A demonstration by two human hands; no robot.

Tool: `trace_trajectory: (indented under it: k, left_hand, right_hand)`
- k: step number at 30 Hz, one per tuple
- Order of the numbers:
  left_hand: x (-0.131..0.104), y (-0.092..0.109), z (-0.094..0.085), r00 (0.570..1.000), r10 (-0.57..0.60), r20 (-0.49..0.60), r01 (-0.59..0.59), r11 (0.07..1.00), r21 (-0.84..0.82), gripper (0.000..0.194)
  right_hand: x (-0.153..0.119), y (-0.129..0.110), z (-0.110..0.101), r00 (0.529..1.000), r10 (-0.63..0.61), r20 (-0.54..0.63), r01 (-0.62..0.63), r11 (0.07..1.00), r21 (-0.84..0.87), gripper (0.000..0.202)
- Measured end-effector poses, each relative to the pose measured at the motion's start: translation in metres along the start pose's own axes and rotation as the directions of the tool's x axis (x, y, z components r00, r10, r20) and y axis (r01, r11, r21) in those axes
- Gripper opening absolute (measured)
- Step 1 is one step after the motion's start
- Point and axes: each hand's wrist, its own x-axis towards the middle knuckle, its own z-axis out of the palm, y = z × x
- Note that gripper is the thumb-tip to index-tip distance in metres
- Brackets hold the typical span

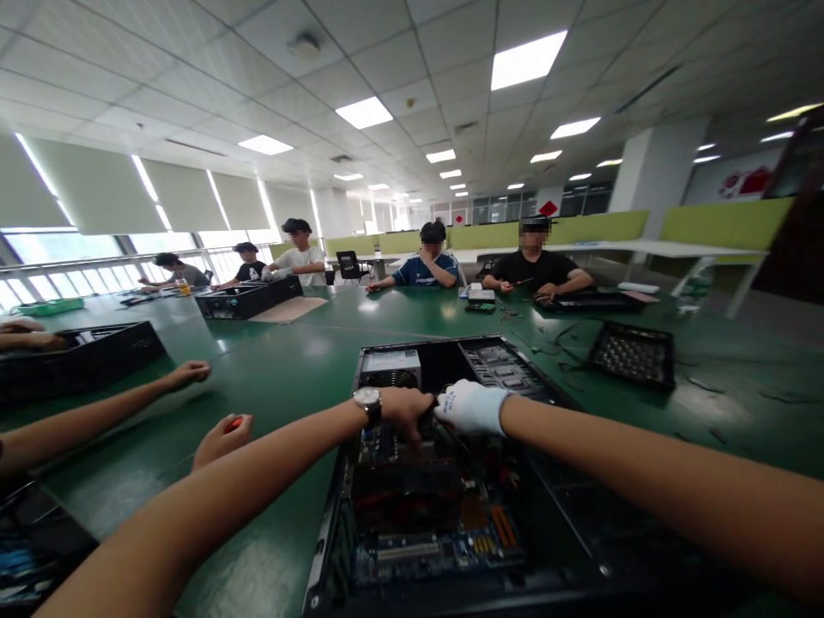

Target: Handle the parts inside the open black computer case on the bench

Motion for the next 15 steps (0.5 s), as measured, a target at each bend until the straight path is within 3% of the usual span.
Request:
trace_trajectory:
  k: [3, 8, 15]
  left_hand:
    - [-0.011, -0.013, 0.004, 1.000, -0.011, -0.026, 0.011, 1.000, -0.002, 0.077]
    - [-0.021, -0.012, 0.007, 0.999, -0.017, -0.037, 0.020, 0.997, 0.069, 0.071]
    - [-0.050, -0.035, -0.012, 0.982, -0.101, -0.162, 0.118, 0.988, 0.097, 0.061]
  right_hand:
    - [0.024, -0.006, 0.006, 0.997, -0.030, 0.070, 0.025, 0.997, 0.069, 0.031]
    - [0.044, -0.013, 0.016, 0.992, -0.073, 0.100, 0.056, 0.985, 0.163, 0.034]
    - [0.056, -0.020, 0.027, 0.994, -0.109, 0.029, 0.095, 0.949, 0.301, 0.050]
